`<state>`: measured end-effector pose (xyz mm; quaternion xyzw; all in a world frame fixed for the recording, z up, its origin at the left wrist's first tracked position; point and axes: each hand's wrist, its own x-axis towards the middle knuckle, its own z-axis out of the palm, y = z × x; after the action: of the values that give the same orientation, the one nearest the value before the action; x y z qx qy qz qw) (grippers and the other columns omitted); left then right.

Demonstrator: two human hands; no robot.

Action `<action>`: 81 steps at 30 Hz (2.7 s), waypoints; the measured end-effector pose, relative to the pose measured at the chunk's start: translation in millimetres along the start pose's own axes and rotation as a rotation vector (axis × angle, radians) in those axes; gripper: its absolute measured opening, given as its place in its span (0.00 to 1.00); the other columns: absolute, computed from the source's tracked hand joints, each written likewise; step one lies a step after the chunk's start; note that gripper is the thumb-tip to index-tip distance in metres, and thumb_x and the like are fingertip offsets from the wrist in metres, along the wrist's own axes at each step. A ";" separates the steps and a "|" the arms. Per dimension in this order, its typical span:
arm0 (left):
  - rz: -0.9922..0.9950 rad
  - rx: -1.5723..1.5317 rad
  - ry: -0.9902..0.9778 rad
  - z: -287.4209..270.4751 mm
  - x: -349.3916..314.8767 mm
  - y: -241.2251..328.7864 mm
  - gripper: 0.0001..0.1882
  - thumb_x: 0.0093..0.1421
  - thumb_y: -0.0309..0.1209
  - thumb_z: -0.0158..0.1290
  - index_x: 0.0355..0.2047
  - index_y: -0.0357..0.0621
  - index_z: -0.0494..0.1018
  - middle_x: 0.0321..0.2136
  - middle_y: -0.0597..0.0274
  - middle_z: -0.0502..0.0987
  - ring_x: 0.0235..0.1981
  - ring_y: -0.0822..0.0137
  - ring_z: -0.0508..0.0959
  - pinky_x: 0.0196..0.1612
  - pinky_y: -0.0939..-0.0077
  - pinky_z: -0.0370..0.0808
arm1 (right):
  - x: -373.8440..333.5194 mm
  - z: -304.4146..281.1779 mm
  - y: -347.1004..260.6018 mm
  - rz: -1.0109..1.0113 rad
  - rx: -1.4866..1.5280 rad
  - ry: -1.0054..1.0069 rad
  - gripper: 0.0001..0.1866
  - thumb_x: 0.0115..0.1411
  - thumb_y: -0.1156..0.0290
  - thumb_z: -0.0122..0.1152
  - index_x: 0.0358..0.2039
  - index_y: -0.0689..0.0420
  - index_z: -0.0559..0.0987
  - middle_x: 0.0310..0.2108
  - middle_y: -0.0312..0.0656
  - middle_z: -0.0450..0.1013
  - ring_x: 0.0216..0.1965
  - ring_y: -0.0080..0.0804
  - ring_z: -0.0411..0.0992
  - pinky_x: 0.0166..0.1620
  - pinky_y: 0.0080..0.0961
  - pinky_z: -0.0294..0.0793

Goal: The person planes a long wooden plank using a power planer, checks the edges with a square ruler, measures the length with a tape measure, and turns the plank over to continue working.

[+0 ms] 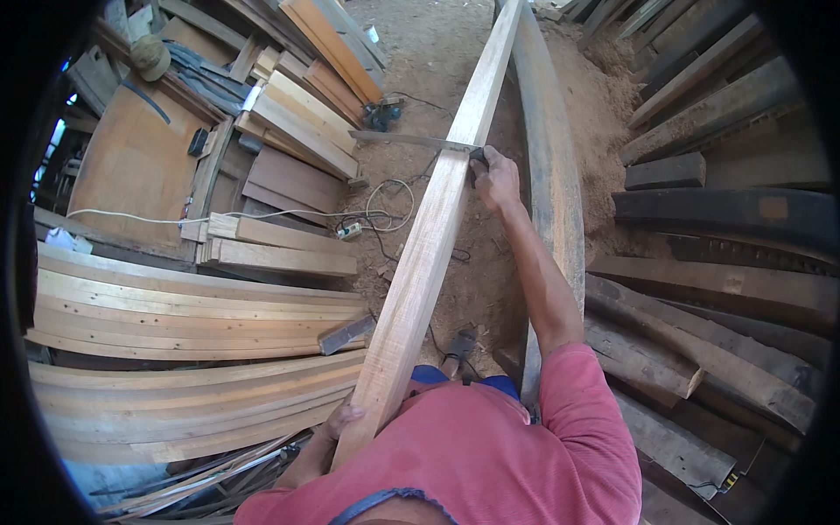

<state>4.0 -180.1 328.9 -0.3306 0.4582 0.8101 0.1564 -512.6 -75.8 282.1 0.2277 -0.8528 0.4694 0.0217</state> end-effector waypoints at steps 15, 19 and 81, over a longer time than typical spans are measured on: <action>-0.072 -0.002 -0.003 19.3 1.7 24.5 0.55 0.46 0.42 0.55 0.74 0.45 0.43 0.66 0.48 0.60 0.65 0.55 0.64 0.64 0.62 0.63 | 52.6 1.3 19.5 0.062 -0.073 0.029 0.11 0.60 0.69 0.60 0.42 0.56 0.81 0.40 0.54 0.79 0.44 0.54 0.76 0.47 0.41 0.74; -0.119 -0.051 0.056 8.8 -1.0 9.6 0.55 0.47 0.42 0.55 0.73 0.44 0.44 0.66 0.48 0.60 0.64 0.55 0.65 0.64 0.62 0.63 | 51.2 1.0 10.1 0.062 -0.074 0.005 0.12 0.60 0.68 0.60 0.43 0.56 0.81 0.41 0.54 0.78 0.46 0.54 0.75 0.49 0.41 0.73; 0.409 0.172 -0.182 -30.4 106.3 22.6 0.44 0.64 0.62 0.38 0.70 0.43 0.53 0.63 0.46 0.63 0.60 0.51 0.70 0.62 0.55 0.67 | -528.0 -505.9 51.8 0.910 -1.325 1.236 0.33 0.55 0.48 0.66 0.55 0.56 0.72 0.52 0.57 0.69 0.52 0.58 0.69 0.53 0.51 0.68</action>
<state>-74.6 -223.1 260.2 -0.1417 0.5671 0.8093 0.0574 -150.5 552.2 391.2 -0.4594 -0.7868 -0.0988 0.4003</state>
